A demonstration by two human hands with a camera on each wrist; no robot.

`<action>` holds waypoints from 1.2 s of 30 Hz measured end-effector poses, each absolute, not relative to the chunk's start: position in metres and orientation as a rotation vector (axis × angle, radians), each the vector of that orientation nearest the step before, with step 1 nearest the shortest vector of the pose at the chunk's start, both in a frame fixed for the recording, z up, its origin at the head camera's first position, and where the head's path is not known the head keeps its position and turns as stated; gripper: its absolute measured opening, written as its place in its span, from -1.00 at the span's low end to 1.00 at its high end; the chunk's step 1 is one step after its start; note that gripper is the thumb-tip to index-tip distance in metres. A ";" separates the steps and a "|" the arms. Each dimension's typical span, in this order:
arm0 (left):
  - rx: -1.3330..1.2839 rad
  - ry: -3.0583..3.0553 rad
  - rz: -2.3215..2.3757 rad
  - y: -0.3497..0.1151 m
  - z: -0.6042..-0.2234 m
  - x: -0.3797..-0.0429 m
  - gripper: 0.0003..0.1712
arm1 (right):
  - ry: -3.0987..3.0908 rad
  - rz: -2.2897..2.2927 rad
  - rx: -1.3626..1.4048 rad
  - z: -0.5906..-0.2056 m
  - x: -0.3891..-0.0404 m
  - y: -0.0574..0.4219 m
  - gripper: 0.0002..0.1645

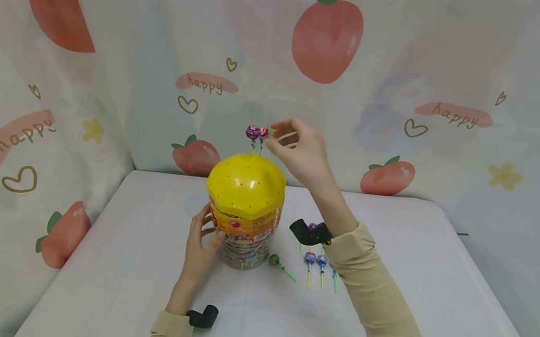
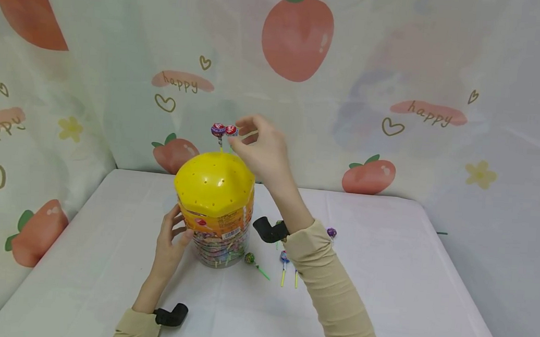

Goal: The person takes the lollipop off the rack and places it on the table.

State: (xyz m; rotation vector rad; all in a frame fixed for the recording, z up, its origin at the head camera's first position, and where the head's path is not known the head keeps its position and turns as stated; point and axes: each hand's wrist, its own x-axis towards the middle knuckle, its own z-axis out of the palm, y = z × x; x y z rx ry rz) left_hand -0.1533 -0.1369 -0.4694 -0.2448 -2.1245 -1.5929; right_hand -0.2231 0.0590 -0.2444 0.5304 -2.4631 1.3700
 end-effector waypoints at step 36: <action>-0.268 -2.122 -1.606 -0.143 -0.481 -0.158 -0.18 | -2.445 1.376 0.543 -0.249 -0.232 0.025 -0.65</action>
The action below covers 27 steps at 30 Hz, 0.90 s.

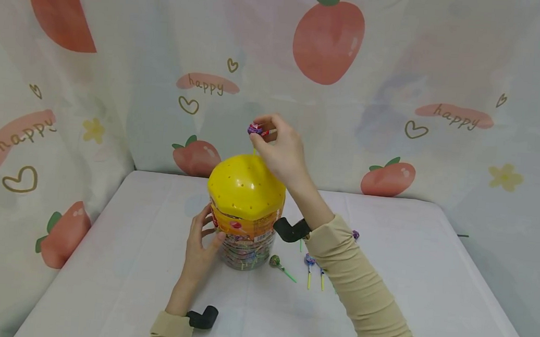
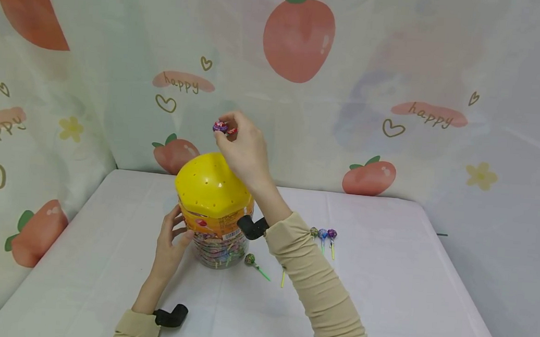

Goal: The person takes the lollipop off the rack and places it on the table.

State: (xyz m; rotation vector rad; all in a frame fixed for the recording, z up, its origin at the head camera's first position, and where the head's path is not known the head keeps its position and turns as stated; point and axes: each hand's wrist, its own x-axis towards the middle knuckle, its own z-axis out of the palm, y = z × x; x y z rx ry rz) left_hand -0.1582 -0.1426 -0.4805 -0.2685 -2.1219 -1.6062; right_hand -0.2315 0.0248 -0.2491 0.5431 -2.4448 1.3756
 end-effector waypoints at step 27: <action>-0.308 -2.106 -1.598 -0.144 -0.481 -0.159 -0.17 | -2.277 1.475 0.547 -0.255 -0.213 0.068 -0.63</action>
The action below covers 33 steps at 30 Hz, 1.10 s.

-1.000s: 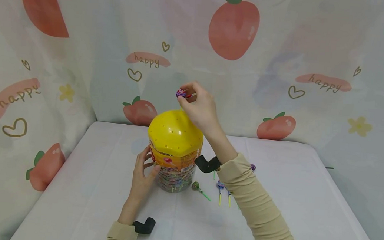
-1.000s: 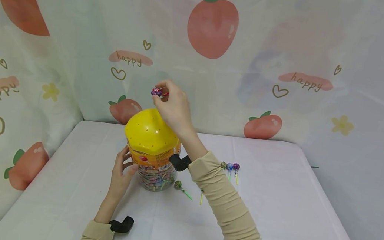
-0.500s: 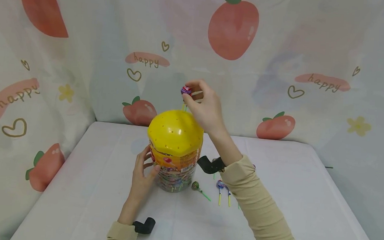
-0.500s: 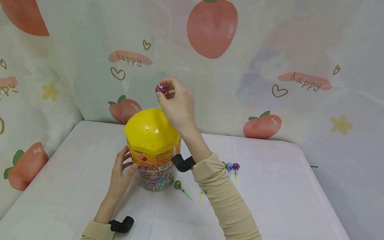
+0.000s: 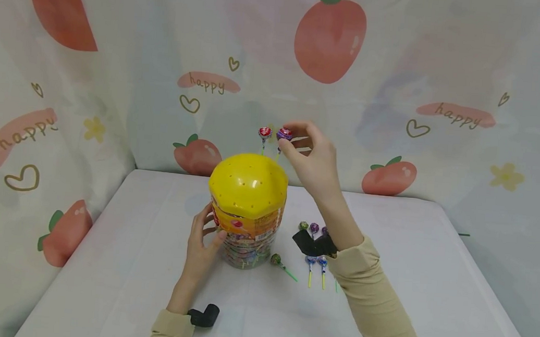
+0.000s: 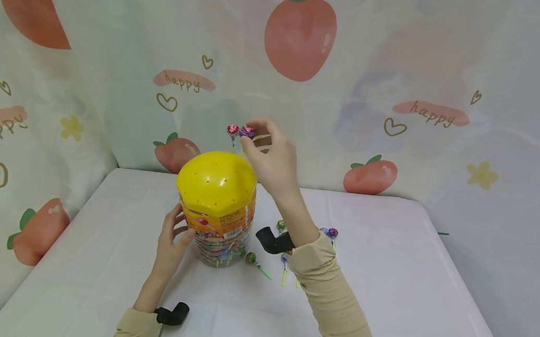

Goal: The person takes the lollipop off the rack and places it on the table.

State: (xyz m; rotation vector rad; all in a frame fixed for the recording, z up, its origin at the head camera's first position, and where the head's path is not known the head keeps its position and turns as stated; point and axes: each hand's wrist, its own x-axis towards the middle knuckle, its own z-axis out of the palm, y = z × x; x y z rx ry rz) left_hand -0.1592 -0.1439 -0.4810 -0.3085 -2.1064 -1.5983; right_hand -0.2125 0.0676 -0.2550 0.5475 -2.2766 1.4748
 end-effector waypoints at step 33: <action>-0.252 -2.117 -1.601 -0.141 -0.479 -0.157 -0.16 | -2.422 1.545 0.169 -0.328 -0.161 0.172 -0.59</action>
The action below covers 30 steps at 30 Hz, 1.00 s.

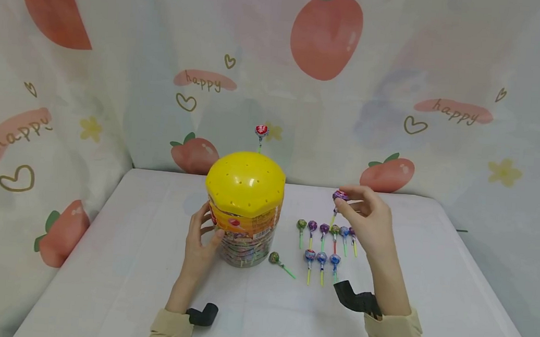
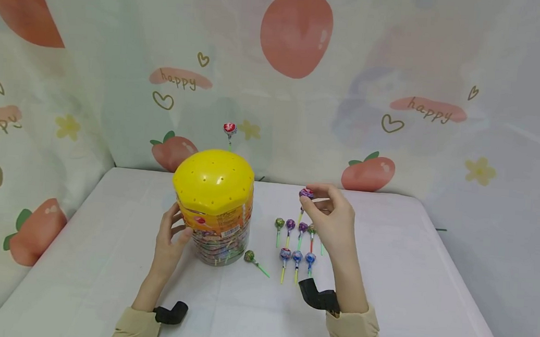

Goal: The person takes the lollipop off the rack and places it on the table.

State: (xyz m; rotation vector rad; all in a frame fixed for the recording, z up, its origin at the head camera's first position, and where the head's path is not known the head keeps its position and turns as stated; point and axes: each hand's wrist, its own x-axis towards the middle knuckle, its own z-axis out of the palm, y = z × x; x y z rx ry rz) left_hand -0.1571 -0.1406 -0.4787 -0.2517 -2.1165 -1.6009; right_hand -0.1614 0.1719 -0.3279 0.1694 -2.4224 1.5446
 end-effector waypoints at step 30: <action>-0.250 -2.115 -1.620 -0.141 -0.481 -0.158 -0.19 | -2.812 1.383 -0.181 -0.405 -0.153 0.229 -0.54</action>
